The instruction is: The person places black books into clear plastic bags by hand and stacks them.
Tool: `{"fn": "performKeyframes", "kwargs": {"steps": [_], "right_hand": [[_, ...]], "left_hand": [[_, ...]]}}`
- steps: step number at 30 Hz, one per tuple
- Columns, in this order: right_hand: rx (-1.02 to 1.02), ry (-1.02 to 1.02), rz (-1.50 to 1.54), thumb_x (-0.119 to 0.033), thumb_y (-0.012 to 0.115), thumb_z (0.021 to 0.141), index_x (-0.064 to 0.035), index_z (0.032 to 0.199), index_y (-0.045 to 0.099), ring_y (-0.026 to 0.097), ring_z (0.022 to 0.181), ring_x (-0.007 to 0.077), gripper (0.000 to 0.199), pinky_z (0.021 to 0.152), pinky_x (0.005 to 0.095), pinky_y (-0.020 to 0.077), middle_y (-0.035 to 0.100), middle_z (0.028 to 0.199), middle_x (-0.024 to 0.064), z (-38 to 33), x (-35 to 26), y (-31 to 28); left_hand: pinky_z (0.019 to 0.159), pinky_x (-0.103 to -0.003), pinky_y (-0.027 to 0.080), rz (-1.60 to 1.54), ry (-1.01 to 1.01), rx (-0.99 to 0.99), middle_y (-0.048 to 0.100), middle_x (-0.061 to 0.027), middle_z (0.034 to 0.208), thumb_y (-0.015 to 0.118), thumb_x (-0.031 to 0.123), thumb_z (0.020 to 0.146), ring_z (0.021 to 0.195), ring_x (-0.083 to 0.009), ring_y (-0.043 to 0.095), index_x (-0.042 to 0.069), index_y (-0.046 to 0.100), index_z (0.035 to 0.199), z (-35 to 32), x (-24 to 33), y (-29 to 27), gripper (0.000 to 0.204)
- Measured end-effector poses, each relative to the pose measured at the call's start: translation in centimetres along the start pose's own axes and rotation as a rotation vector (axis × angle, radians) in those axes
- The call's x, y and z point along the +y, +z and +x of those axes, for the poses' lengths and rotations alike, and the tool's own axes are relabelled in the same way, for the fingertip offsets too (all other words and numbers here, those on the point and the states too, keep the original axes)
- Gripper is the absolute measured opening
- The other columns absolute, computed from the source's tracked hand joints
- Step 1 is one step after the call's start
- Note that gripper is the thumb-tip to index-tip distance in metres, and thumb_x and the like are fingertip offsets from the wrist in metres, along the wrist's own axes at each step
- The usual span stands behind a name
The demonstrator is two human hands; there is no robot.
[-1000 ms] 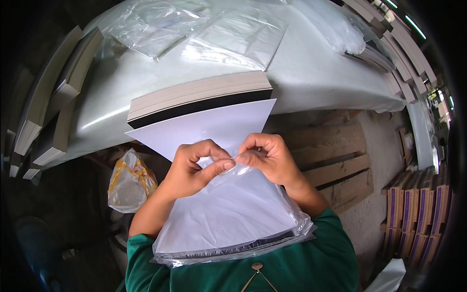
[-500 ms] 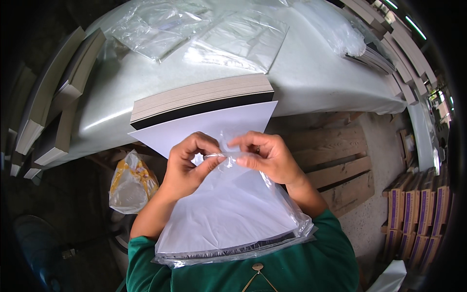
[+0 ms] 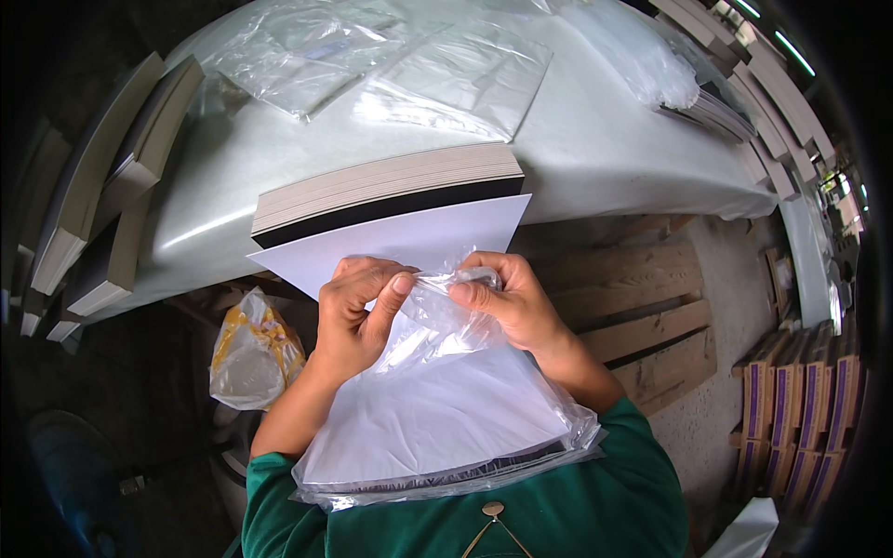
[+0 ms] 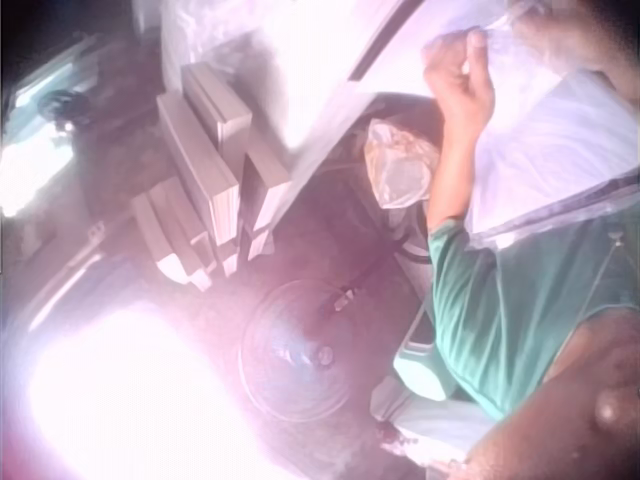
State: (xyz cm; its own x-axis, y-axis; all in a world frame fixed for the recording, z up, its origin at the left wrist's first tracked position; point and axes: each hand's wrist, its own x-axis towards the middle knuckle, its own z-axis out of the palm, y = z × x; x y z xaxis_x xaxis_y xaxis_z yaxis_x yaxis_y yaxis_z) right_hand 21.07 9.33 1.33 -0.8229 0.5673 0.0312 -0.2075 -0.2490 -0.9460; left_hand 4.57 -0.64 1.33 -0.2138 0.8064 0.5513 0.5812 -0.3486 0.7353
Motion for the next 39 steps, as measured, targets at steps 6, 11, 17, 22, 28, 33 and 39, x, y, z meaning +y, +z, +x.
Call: {"fn": "performKeyframes", "kwargs": {"steps": [6, 11, 17, 22, 28, 33, 39], "right_hand": [[-0.075, -0.163, 0.562, -0.016, 0.061, 0.083, -0.0063, 0.069, 0.052, 0.048, 0.057, 0.0027, 0.019, 0.054, 0.0190, 0.0399, 0.053, 0.062, -0.0035, 0.1, 0.3, -0.7], [0.045, -0.216, -0.015, -0.015, 0.065, 0.081, -0.0043, 0.081, 0.057, 0.049, 0.059, 0.0017, 0.013, 0.053, 0.0173, 0.0385, 0.057, 0.066, -0.0023, -0.4, 0.1, -0.2], [0.033, -0.273, -0.275, -0.013, 0.066, 0.080, -0.0030, 0.076, 0.062, 0.046, 0.058, 0.0015, 0.011, 0.050, 0.0171, 0.0345, 0.056, 0.065, -0.0030, -0.3, -0.5, 0.4], [-0.013, -0.330, -0.199, -0.011, 0.066, 0.077, -0.0057, 0.060, 0.050, 0.047, 0.061, 0.0077, 0.024, 0.063, 0.0234, 0.0389, 0.052, 0.065, 0.0014, 0.2, 0.3, 0.4], [-0.109, -0.211, 0.410, -0.006, 0.065, 0.076, -0.0100, 0.059, 0.043, 0.045, 0.056, 0.0067, 0.029, 0.065, 0.0217, 0.0383, 0.052, 0.063, 0.0008, 0.6, 1.4, 0.8], [-0.013, 0.034, 0.381, -0.008, 0.062, 0.080, -0.0063, 0.081, 0.056, 0.043, 0.056, 0.0040, 0.006, 0.052, 0.0167, 0.0348, 0.050, 0.062, -0.0016, -0.1, 0.5, -0.4], [0.003, -0.152, 0.253, -0.012, 0.061, 0.082, -0.0064, 0.073, 0.058, 0.045, 0.060, 0.0032, 0.012, 0.057, 0.0203, 0.0382, 0.052, 0.066, -0.0036, 0.0, 1.6, 0.1]], "left_hand": [[0.077, -0.030, 0.038, 0.011, -0.170, -0.061, 0.066, -0.0067, 0.078, 0.057, 0.016, 0.086, 0.076, -0.0184, 0.060, 0.002, 0.066, 0.083, -0.3, 0.0, -0.2, 0.017], [0.079, -0.029, 0.038, -0.414, -0.072, -0.044, 0.062, -0.0091, 0.099, 0.062, 0.022, 0.081, 0.088, -0.0174, 0.055, 0.000, 0.057, 0.107, 0.3, 0.8, 0.0, 0.034], [0.067, -0.028, 0.040, -0.225, -0.071, -0.173, 0.062, -0.0059, 0.079, 0.070, 0.010, 0.074, 0.067, -0.0143, 0.053, 0.003, 0.064, 0.087, 0.7, 1.5, -0.3, 0.016], [0.062, -0.026, 0.037, -0.193, -0.039, -0.130, 0.062, -0.0030, 0.069, 0.068, 0.012, 0.075, 0.060, -0.0147, 0.054, 0.006, 0.064, 0.075, 0.3, 0.9, -0.1, 0.008], [0.067, -0.028, 0.038, 0.043, 0.053, -0.081, 0.066, -0.0061, 0.077, 0.063, 0.014, 0.080, 0.067, -0.0175, 0.060, 0.005, 0.065, 0.076, 0.3, 0.9, -0.1, 0.010], [0.072, -0.028, 0.039, 0.029, 0.024, -0.047, 0.067, -0.0071, 0.081, 0.061, 0.012, 0.081, 0.070, -0.0177, 0.062, 0.005, 0.066, 0.080, 0.1, 1.0, -0.4, 0.009], [0.070, -0.027, 0.039, 0.067, 0.082, -0.071, 0.067, -0.0057, 0.081, 0.062, 0.011, 0.080, 0.067, -0.0173, 0.060, 0.005, 0.066, 0.080, 0.2, 0.8, 0.1, 0.007]]}}
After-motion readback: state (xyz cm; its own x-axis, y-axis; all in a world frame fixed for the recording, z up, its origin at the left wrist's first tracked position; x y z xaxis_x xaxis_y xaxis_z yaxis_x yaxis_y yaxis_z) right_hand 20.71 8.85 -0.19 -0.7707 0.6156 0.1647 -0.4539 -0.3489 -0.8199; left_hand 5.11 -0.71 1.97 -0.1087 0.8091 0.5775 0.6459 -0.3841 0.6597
